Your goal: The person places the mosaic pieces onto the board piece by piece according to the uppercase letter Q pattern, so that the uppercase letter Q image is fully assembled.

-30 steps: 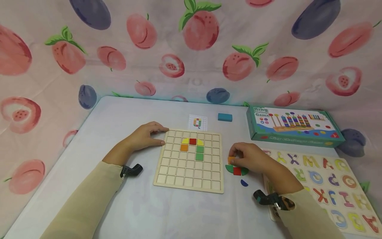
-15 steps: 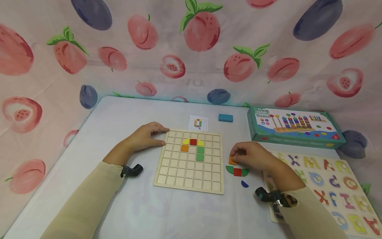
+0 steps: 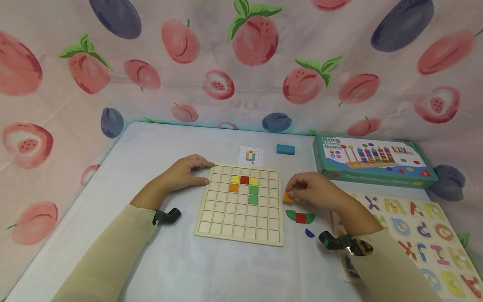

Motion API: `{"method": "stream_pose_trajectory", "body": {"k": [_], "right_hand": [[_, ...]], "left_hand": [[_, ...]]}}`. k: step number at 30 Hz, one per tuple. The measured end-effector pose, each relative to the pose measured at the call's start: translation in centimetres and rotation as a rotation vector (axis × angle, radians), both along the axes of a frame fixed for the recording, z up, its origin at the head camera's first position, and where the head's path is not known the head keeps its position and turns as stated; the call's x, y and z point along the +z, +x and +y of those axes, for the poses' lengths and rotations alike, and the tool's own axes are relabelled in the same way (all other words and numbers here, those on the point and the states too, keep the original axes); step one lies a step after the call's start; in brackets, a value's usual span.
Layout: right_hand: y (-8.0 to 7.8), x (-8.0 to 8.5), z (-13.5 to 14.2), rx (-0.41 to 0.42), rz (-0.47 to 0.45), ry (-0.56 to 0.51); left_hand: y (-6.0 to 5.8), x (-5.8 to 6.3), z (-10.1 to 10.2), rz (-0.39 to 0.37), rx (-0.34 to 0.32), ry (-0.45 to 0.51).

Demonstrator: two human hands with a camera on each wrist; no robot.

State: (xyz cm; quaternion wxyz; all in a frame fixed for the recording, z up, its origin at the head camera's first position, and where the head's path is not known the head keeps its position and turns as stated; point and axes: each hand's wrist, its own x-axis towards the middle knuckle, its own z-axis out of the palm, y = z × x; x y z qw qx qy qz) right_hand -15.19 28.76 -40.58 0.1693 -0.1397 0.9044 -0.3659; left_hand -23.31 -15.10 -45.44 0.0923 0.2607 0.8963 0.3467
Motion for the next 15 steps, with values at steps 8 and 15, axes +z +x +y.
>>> {"method": "stream_pose_trajectory", "body": {"k": [8, 15], "right_hand": [[-1.0, 0.8, -2.5, 0.016, 0.019, -0.046], [-1.8, 0.2, -5.5, 0.018, 0.010, -0.103]], "left_hand": [[0.0, 0.2, 0.1, -0.001, 0.004, -0.015], [-0.1, 0.1, 0.1, -0.001, 0.004, -0.022]]}}
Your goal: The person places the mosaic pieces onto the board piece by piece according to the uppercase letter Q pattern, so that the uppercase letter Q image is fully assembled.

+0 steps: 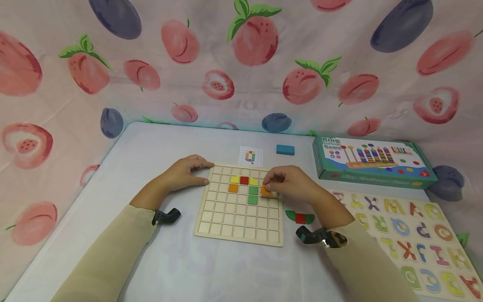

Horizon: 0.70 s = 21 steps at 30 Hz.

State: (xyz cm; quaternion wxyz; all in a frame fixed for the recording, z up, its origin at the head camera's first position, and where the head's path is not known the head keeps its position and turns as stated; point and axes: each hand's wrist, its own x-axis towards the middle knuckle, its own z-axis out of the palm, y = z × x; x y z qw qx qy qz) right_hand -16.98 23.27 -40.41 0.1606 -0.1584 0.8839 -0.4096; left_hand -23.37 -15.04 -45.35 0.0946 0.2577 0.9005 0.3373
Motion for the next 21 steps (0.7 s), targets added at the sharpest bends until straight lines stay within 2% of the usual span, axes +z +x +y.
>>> {"method": "stream_pose_trajectory", "body": {"k": [10, 17, 21], "right_hand": [[0.2, -0.8, -4.6, -0.016, 0.017, -0.027], [0.2, -1.1, -6.9, 0.078, 0.083, -0.021], [0.1, -1.5, -7.6, 0.102, 0.104, -0.027]], "left_hand": [[0.1, 0.1, 0.0, -0.003, 0.001, 0.008], [0.1, 0.2, 0.1, -0.005, 0.005, 0.005], [0.0, 0.1, 0.0, -0.003, -0.001, 0.009]]}}
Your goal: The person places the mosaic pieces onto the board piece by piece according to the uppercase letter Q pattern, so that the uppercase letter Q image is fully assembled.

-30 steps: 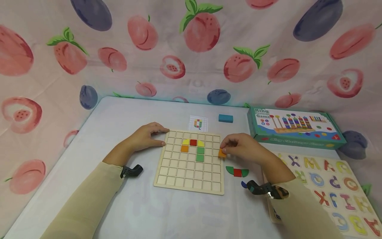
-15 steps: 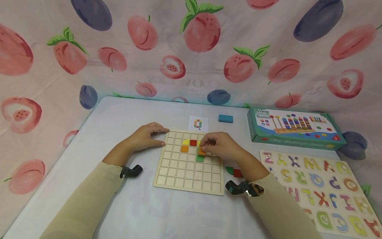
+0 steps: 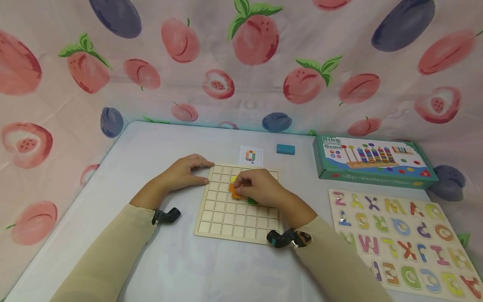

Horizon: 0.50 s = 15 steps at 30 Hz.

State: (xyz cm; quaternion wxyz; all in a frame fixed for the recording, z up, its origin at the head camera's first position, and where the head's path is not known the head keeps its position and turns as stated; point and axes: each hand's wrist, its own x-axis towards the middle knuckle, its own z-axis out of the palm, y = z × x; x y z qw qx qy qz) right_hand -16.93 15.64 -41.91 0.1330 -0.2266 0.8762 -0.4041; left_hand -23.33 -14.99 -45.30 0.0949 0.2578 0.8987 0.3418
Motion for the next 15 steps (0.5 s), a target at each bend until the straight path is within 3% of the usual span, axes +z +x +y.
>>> {"method": "stream_pose_trajectory", "body": {"k": [15], "right_hand": [[0.2, -0.7, -1.6, 0.053, 0.095, 0.075]], "left_hand": [[0.1, 0.1, 0.0, -0.008, 0.009, 0.006]]}}
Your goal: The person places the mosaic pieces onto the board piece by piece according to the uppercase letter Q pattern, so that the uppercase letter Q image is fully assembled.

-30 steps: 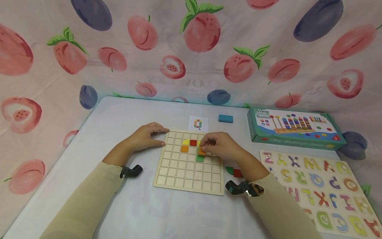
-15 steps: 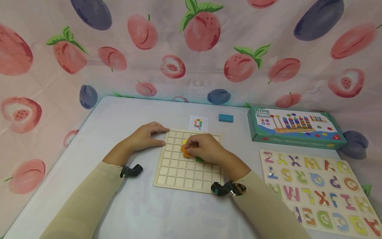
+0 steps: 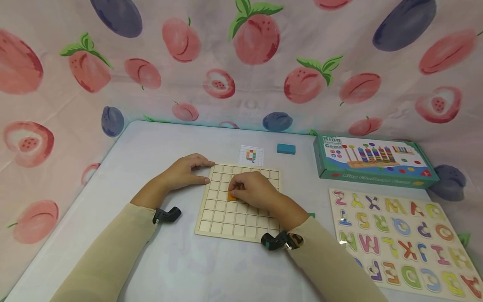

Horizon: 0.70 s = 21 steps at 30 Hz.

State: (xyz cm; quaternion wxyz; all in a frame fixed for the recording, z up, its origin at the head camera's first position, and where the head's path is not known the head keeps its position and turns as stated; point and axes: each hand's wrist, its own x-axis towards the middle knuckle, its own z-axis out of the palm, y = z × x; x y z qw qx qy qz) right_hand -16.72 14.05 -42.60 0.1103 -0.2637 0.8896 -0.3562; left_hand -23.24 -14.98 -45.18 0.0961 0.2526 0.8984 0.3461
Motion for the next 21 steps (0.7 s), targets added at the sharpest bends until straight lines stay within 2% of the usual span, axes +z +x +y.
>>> {"method": "stream_pose_trajectory", "body": {"k": [9, 21], "right_hand": [[0.18, -0.15, -0.05, -0.012, 0.061, 0.032], [0.42, -0.13, 0.14, -0.015, 0.058, 0.029]], "left_hand": [[-0.08, 0.03, 0.03, 0.001, 0.002, -0.003], [-0.06, -0.03, 0.04, 0.006, -0.006, -0.006]]}}
